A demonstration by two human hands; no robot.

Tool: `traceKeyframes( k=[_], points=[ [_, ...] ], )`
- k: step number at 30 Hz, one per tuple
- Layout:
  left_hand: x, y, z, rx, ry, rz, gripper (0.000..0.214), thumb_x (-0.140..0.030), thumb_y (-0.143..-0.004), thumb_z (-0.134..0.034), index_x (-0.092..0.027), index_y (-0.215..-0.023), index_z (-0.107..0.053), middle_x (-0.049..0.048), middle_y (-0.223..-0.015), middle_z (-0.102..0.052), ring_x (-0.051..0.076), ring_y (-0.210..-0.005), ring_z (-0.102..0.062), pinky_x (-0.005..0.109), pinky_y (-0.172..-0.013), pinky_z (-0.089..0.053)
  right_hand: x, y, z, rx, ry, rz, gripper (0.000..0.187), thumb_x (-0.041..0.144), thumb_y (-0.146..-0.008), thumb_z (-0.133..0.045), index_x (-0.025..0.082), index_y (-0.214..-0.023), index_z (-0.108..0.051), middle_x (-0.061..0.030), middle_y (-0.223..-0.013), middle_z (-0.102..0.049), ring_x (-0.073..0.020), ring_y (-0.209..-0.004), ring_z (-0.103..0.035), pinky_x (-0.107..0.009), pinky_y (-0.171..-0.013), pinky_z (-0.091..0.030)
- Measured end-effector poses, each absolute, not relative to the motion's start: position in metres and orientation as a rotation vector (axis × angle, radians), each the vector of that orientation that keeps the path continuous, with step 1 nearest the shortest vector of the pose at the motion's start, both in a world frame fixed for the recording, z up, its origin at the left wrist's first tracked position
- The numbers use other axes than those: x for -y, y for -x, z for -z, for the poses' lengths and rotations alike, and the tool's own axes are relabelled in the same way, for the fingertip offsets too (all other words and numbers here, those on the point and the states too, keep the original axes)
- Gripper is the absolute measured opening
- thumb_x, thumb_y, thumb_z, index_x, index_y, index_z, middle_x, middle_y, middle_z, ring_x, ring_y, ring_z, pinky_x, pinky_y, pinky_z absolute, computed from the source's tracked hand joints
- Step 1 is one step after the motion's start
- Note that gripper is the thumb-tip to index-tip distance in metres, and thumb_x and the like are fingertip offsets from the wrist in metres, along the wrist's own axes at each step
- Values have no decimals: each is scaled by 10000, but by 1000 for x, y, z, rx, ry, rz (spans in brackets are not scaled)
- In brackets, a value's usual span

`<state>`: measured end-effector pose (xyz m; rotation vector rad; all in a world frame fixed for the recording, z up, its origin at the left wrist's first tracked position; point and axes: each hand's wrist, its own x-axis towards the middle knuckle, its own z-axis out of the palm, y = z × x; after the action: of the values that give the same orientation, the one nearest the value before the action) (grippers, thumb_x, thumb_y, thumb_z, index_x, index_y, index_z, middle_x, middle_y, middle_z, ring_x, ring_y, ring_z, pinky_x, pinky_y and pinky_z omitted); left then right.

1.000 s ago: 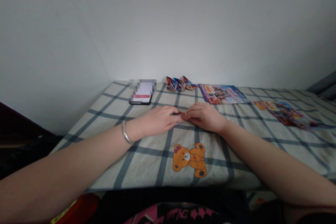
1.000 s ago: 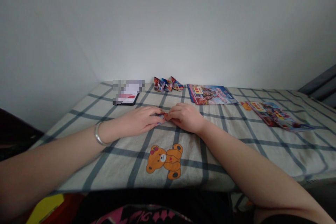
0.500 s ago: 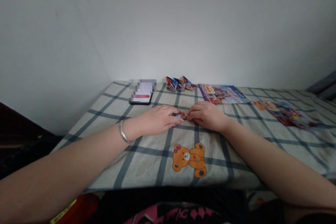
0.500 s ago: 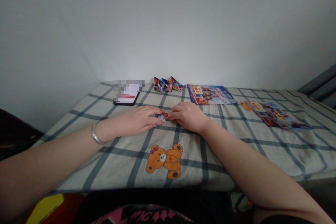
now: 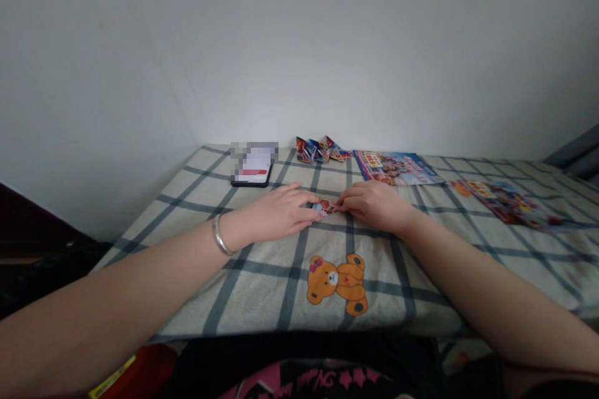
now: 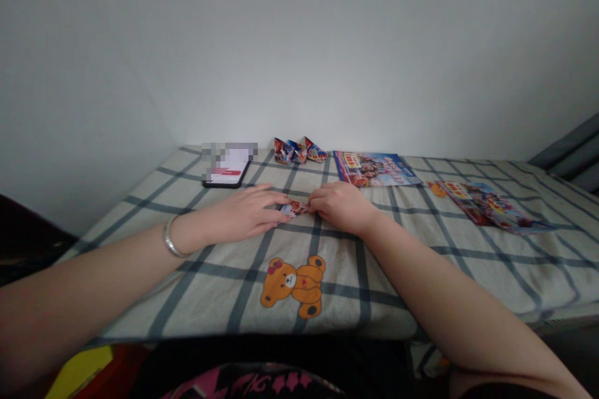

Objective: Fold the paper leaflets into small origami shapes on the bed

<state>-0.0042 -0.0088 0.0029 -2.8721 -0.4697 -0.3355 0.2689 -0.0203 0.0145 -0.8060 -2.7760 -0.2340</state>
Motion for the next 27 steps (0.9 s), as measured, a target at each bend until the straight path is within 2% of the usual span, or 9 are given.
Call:
traceKeyframes(
  k=[3, 11, 17, 23, 27],
  points=[
    [8, 6, 0, 464, 2888, 383, 249, -249, -951, -541, -254, -1174, -651, 85, -1289, -593, 227, -1192, -563, 524, -1137, -298, 22, -271, -16, 2762, 856, 238, 217, 90, -855, -554, 183, -895, -747, -60, -938, -742, -184, -855, -665, -308, -767, -493],
    [9, 6, -2, 493, 2907, 345, 274, -262, -960, -518, -262, -1204, -642, 95, -1316, -581, 228, -1218, -547, 532, -1138, -292, 19, -278, -18, 2773, 974, 188, 231, 74, -816, -582, 211, -892, -752, -34, -959, -740, -177, -871, -674, -286, -753, -495],
    [10, 7, -1, 539, 2928, 396, 271, -257, -963, -515, -282, -1194, -654, 70, -1322, -593, 224, -1241, -539, 563, -1160, -232, 20, -276, -18, 2751, 1018, 164, 220, 80, -811, -562, 197, -885, -733, -39, -966, -724, -188, -889, -657, -302, -780, -495],
    [2, 5, 4, 523, 2872, 506, 281, -186, -942, -524, -277, -1160, -677, 32, -1224, -649, 231, -1250, -496, 496, -1120, -322, 27, -266, -18, 2713, 1047, 233, 208, 69, -808, -541, 160, -894, -707, -73, -908, -706, -201, -869, -629, -320, -797, -483],
    [-2, 4, 7, 580, 2825, 514, 363, -113, -905, -528, -284, -1197, -658, 25, -1232, -657, 234, -1229, -498, 492, -1091, -345, 29, -260, -15, 2714, 945, 304, 228, 177, -898, -544, 181, -1052, -712, -81, -951, -705, -203, -888, -613, -331, -800, -472]
  ],
)
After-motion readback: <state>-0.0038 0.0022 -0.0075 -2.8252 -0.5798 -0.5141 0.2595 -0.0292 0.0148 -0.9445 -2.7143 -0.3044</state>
